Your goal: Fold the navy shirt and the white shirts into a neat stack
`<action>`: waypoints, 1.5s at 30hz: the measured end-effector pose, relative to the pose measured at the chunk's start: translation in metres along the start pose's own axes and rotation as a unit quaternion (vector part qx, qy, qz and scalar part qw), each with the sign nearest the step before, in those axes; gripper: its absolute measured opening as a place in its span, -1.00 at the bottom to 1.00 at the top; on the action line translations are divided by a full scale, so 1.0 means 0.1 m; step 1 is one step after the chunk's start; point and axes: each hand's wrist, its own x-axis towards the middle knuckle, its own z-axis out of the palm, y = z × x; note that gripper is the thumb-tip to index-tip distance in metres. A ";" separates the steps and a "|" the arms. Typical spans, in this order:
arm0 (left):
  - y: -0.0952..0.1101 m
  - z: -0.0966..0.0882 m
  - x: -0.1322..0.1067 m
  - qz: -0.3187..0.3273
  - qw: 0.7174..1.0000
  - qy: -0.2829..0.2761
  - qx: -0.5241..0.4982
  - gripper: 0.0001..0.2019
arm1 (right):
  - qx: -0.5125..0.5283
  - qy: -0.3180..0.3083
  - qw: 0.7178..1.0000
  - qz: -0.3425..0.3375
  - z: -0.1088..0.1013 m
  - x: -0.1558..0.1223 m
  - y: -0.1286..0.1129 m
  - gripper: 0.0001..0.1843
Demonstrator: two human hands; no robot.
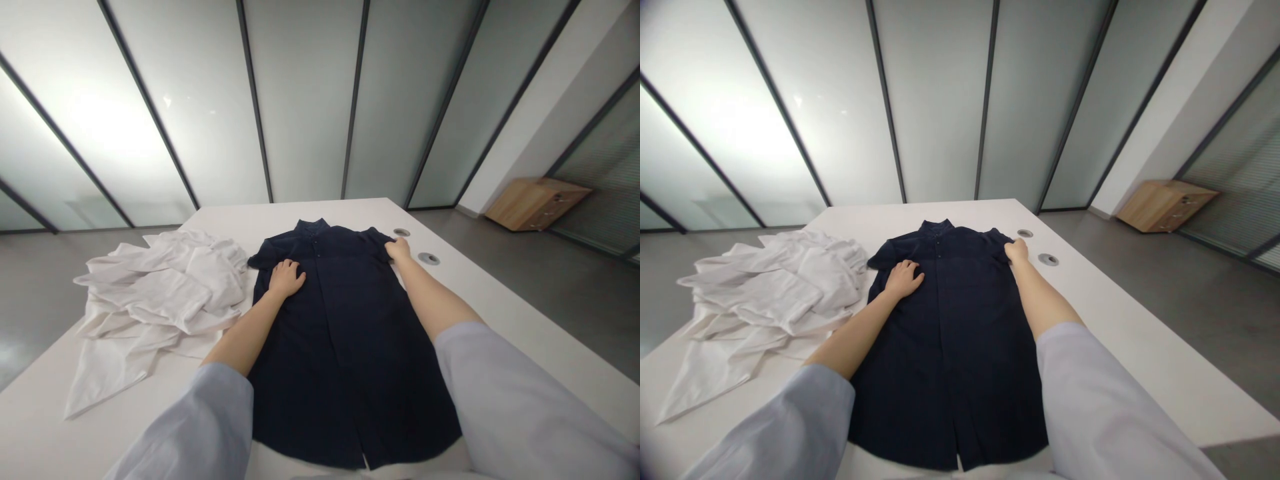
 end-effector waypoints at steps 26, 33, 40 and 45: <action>0.00 0.01 0.00 0.010 1.000 -0.021 0.015 -0.52 | -0.208 -0.170 0.919 -0.288 0.39 -0.89 -0.26 -0.25; 0.00 0.02 -0.03 0.013 0.999 -0.033 0.013 -0.50 | -0.189 -0.160 0.927 -0.281 0.36 -0.93 -0.25 -0.29; -0.03 -0.04 -0.02 -0.012 0.995 0.072 0.068 -0.54 | -0.180 -0.099 0.931 -0.302 0.33 -0.96 -0.24 -0.42; -0.26 -0.07 0.12 -0.137 0.985 0.065 0.083 -0.44 | -0.179 -0.107 0.932 -0.296 0.31 -0.97 -0.25 -0.44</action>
